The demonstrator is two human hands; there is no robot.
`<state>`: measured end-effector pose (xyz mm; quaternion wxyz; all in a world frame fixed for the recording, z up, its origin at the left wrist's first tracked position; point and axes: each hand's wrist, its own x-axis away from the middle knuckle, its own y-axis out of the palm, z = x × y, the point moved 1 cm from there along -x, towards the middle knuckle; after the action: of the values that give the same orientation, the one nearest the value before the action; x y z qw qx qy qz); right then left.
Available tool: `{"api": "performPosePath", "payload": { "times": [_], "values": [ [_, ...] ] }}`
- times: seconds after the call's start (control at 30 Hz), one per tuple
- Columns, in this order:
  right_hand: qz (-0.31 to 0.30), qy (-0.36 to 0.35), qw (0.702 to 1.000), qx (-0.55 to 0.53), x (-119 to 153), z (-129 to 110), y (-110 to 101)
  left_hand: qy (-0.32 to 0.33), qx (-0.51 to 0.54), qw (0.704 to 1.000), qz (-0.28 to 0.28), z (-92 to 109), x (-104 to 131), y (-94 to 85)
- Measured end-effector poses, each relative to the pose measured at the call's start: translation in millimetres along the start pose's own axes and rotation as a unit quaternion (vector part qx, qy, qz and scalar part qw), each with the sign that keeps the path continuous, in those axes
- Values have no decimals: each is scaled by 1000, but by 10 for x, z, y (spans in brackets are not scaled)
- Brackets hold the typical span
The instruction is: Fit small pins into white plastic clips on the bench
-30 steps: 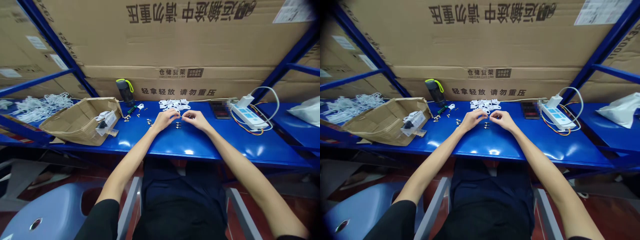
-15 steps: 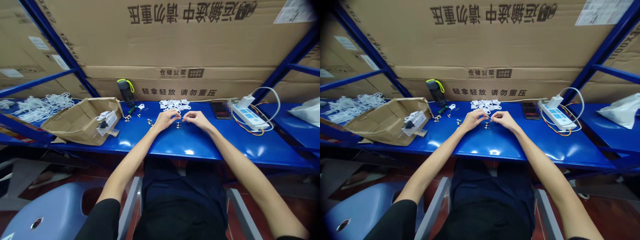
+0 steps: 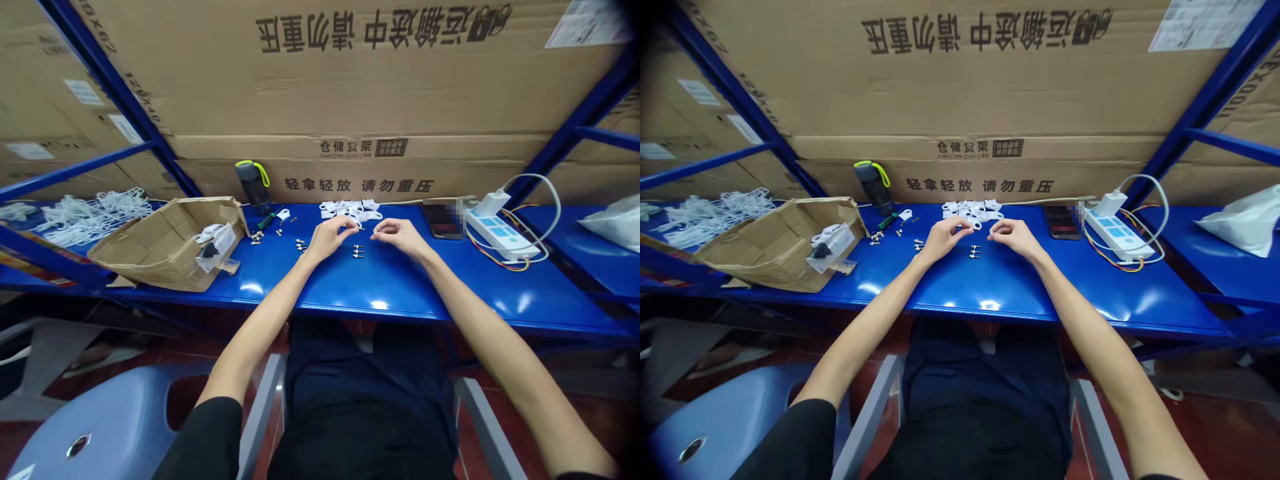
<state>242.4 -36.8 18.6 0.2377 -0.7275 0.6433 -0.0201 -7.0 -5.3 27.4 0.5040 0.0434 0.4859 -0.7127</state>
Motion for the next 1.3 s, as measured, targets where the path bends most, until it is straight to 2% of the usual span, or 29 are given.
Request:
{"api": "performPosePath", "payload": {
  "times": [0.07,0.17,0.37,0.63,0.87,1.3],
  "values": [
    [27,-51,994,90,-16,36,7,-19,14,1000,0,-5,-9,23],
    [49,-126,970,204,-18,40,26,-48,44,998,13,-26,-23,42],
    [67,-201,952,220,40,-99,61,-69,95,993,9,-23,-29,66],
    [60,-230,947,218,56,-106,123,-83,111,990,-16,7,-19,111],
    [86,-249,938,226,56,-94,118,-85,106,991,-3,17,-19,92],
    [83,-275,919,269,30,-17,129,-83,116,990,-16,61,-15,84]
  ]
}}
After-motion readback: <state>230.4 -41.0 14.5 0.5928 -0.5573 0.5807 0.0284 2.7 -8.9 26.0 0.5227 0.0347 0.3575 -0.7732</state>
